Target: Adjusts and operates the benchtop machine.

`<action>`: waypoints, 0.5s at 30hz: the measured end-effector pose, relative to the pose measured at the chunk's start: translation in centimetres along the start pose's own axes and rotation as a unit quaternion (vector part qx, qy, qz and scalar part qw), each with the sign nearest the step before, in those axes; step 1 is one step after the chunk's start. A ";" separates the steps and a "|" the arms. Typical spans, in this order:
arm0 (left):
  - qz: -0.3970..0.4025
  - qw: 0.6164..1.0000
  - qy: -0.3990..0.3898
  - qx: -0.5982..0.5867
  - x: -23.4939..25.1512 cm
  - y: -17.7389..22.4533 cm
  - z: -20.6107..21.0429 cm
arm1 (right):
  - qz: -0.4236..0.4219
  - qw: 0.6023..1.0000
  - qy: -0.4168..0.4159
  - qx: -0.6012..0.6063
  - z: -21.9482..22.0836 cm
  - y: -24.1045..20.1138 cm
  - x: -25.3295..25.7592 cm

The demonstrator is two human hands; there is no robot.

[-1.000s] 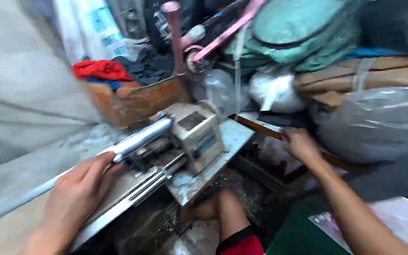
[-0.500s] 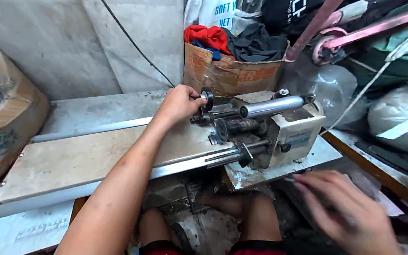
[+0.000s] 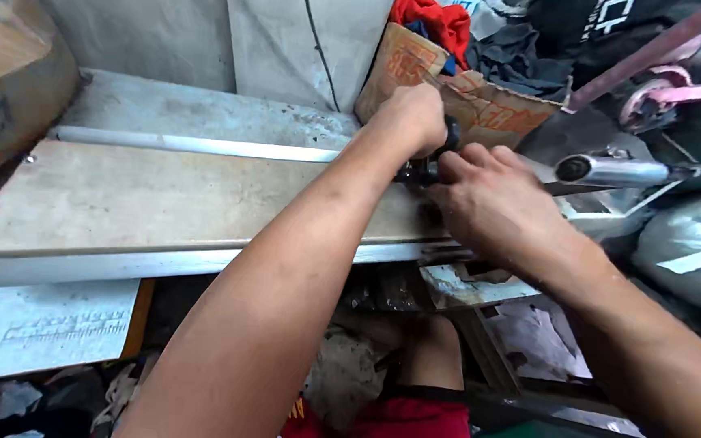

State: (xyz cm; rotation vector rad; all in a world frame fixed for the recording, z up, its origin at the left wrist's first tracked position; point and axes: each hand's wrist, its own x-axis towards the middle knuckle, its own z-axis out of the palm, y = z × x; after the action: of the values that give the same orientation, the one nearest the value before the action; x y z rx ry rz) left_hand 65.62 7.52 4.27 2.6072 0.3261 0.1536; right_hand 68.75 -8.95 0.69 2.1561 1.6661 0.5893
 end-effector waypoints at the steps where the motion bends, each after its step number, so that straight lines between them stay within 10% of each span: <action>1: 0.004 1.000 -0.001 0.007 -0.1 0.1 0.0 | -0.005 1.000 -0.013 -0.005 -0.1 0.2 0.3; 15: 0.048 0.999 0.017 -0.007 -0.8 -0.4 0.0 | -0.047 0.996 -0.074 -0.029 -0.6 1.2 1.2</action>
State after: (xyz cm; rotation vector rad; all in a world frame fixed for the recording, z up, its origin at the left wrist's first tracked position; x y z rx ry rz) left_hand 64.82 7.64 3.99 2.6092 0.2116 0.2336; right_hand 69.64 -8.03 1.95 2.0157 1.6409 0.4355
